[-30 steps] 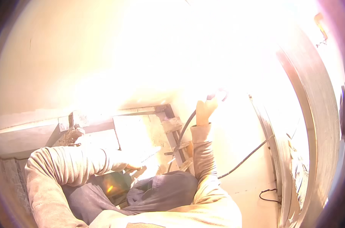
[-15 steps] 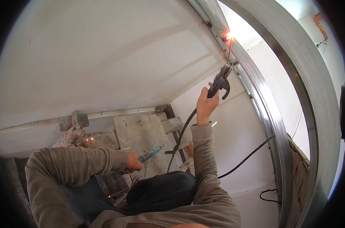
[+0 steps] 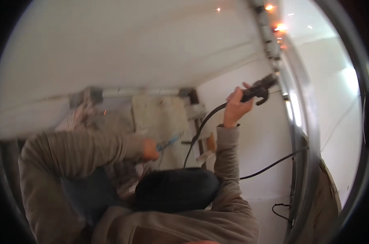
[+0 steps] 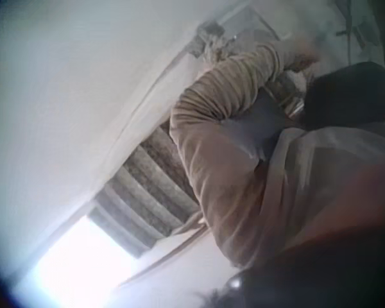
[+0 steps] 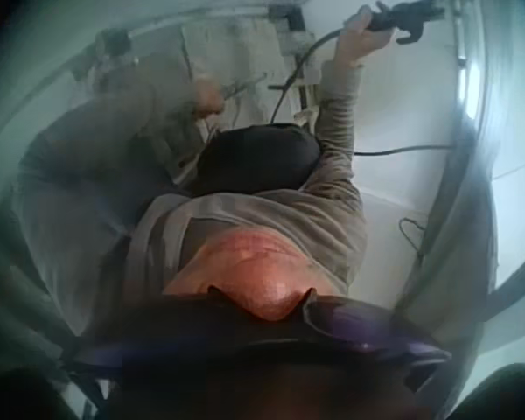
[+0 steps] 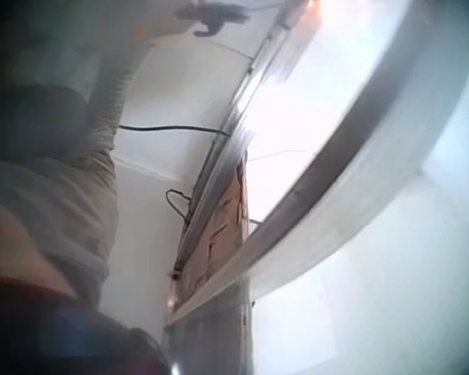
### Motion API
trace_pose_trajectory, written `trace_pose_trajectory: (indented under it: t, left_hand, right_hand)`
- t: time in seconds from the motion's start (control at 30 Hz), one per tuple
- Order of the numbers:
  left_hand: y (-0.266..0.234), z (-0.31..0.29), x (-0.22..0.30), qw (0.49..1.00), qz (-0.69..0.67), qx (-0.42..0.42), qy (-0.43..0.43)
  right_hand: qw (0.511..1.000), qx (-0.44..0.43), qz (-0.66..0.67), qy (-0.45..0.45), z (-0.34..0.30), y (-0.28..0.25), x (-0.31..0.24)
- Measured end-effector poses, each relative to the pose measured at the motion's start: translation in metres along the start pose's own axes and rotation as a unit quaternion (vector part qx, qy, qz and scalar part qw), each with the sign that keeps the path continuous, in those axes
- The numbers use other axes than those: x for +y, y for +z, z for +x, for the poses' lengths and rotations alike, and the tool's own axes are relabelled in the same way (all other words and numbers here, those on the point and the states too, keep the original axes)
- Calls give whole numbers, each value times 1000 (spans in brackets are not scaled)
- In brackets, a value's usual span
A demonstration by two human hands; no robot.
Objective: The person inserts a welding electrode into an electrode holder and welds joints on an overhead metal frame while holding a tool against the structure.
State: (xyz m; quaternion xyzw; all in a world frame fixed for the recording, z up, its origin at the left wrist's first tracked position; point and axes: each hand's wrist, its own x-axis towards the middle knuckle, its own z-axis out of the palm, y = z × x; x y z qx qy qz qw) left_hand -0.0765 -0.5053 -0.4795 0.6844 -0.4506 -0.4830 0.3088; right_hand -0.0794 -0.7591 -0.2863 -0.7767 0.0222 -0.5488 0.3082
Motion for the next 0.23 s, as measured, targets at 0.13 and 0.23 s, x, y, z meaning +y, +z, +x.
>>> trace_pose_trajectory:
  t: [0.13, 0.23]
  left_hand:
    - [1, -12, 31, 996, 52, 59, 31]
    - [20, -22, 19, 997, 60, 28, -39]
  right_hand:
    - [995, -59, 26, 77, -39, -21, -24]
    - [964, -209, 103, 124, -78, -16, -10]
